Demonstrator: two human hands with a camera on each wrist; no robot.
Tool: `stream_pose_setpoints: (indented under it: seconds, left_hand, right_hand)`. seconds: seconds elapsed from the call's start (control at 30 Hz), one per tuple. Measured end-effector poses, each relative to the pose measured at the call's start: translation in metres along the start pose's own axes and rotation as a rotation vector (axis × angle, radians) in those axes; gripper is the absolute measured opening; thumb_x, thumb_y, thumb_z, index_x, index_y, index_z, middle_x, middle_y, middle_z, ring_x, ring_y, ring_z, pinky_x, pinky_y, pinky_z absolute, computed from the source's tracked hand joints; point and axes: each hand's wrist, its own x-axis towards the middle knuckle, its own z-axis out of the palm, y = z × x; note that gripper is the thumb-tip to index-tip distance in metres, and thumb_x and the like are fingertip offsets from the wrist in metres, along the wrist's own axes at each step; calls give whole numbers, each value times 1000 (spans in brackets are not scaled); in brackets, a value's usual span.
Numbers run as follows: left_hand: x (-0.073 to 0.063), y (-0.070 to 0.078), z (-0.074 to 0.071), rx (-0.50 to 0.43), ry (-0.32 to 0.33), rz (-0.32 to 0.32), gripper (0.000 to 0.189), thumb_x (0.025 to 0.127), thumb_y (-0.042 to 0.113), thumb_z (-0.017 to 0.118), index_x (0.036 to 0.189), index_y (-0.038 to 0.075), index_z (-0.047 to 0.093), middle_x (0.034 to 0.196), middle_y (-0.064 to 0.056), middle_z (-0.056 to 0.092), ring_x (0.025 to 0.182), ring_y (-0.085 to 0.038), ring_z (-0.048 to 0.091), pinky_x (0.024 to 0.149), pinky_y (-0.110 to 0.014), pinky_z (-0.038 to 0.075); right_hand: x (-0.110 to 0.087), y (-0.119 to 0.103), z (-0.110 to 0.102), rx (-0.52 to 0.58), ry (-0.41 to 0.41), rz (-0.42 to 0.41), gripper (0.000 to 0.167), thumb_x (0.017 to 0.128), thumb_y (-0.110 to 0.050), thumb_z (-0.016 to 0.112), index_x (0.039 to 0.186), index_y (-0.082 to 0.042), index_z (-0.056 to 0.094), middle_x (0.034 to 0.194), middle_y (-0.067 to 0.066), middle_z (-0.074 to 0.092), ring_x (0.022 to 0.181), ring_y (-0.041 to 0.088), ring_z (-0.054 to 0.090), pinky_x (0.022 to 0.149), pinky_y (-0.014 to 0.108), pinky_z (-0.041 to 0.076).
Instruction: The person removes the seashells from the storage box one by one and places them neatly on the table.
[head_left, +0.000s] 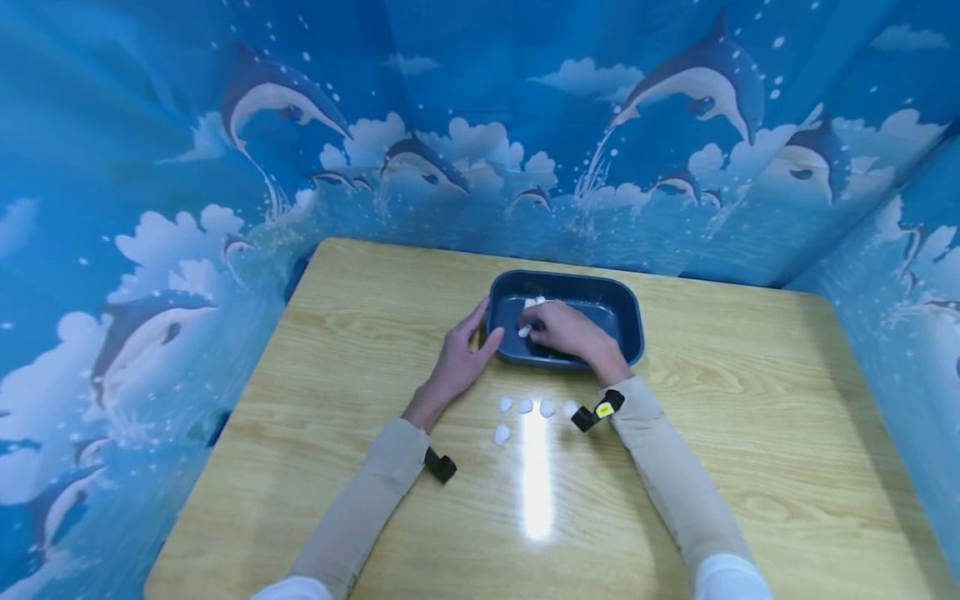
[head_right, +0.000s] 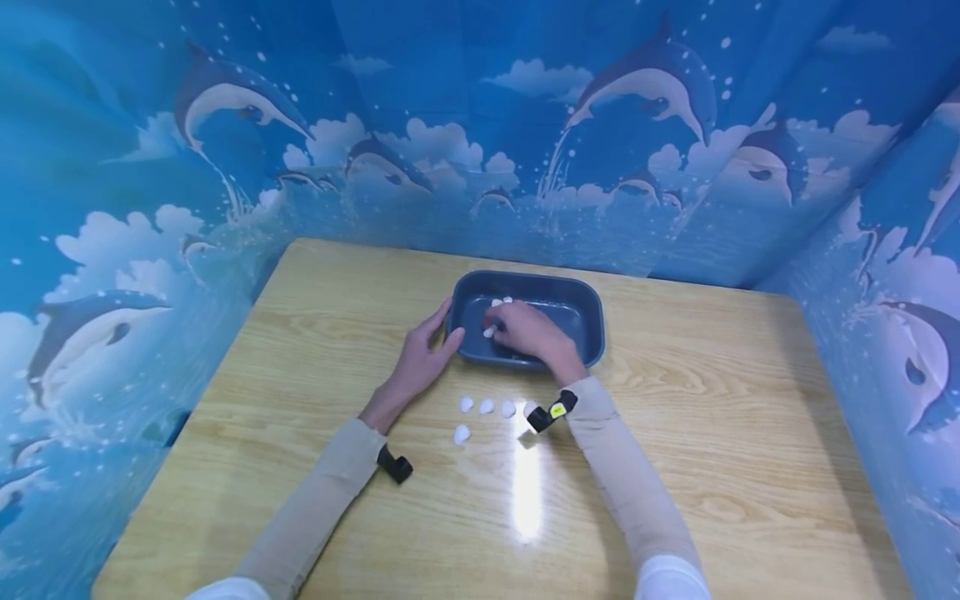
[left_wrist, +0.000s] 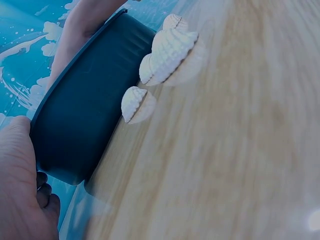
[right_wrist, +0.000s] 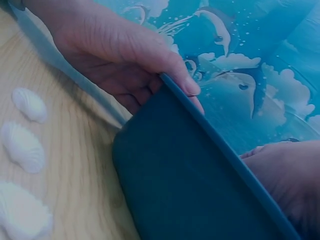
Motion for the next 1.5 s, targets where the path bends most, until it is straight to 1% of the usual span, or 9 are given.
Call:
stream_pose_setpoints:
  seconds: [0.07, 0.17, 0.27, 0.33, 0.5, 0.77, 1.03, 1.23, 1.5]
  left_hand:
    - [0, 0, 0, -4, 1, -6, 67, 109, 39, 56, 163, 7, 33, 167, -16, 36, 154, -18, 33, 126, -36, 31]
    - [0, 0, 0, -13, -5, -13, 68, 109, 40, 56, 163, 7, 32, 167, -17, 35, 154, -18, 33, 127, -37, 31]
    - [1, 1, 1, -15, -10, -25, 69, 108, 42, 56, 163, 9, 31, 167, -17, 34, 154, -18, 32, 126, -37, 30]
    - [1, 1, 1, -13, -11, -32, 69, 108, 43, 56, 163, 9, 31, 167, -16, 34, 154, -18, 32, 126, -36, 30]
    - [0, 1, 2, -12, -10, -25, 70, 108, 43, 56, 163, 8, 32, 167, -16, 35, 154, -18, 32, 126, -36, 30]
    - [0, 1, 4, -12, -10, -24, 70, 108, 43, 56, 163, 7, 32, 167, -17, 35, 154, -19, 32, 126, -37, 31]
    - [0, 2, 1, -3, -9, -49, 68, 109, 39, 56, 164, 9, 31, 168, -14, 34, 154, -17, 32, 126, -37, 30]
    - [1, 2, 0, -3, -15, -44, 70, 108, 42, 56, 163, 6, 31, 168, -16, 34, 155, -17, 31, 127, -36, 29]
    - [1, 3, 0, -7, -12, -55, 66, 108, 33, 59, 163, 8, 31, 168, -14, 34, 154, -17, 32, 127, -37, 30]
  right_hand:
    - [-4, 2, -1, 24, 4, -7, 27, 102, -7, 66, 128, -3, 72, 124, 11, 74, 112, 25, 69, 97, 45, 59]
    - [-10, 6, -2, 53, 40, 1, 25, 101, -7, 67, 125, -2, 73, 108, 11, 76, 88, 23, 69, 78, 40, 60]
    - [-15, 10, -1, 70, 85, 8, 22, 100, -11, 70, 120, -2, 74, 88, 6, 72, 66, 17, 59, 59, 33, 50]
    - [-17, 12, 0, 71, 103, 14, 20, 100, -14, 71, 117, -4, 75, 81, 3, 68, 59, 15, 54, 54, 30, 45]
    - [-18, 16, 5, 67, 112, 7, 15, 101, -15, 70, 112, -7, 77, 85, 0, 71, 60, 12, 54, 55, 29, 46]
    - [-20, 17, 5, 60, 102, 23, 15, 101, -15, 70, 112, -8, 76, 74, -2, 65, 58, 13, 53, 53, 29, 44]
    - [-15, 14, 4, 40, 76, 29, 17, 101, -20, 71, 112, -8, 76, 74, -1, 64, 61, 14, 54, 57, 31, 45]
    - [-15, 13, 3, 35, 61, 67, 17, 99, -18, 72, 109, -4, 74, 70, 1, 61, 59, 14, 53, 55, 30, 45]
    - [-16, 12, 2, 57, 53, 97, 19, 97, -20, 75, 107, -4, 74, 73, 1, 64, 59, 15, 54, 54, 30, 45]
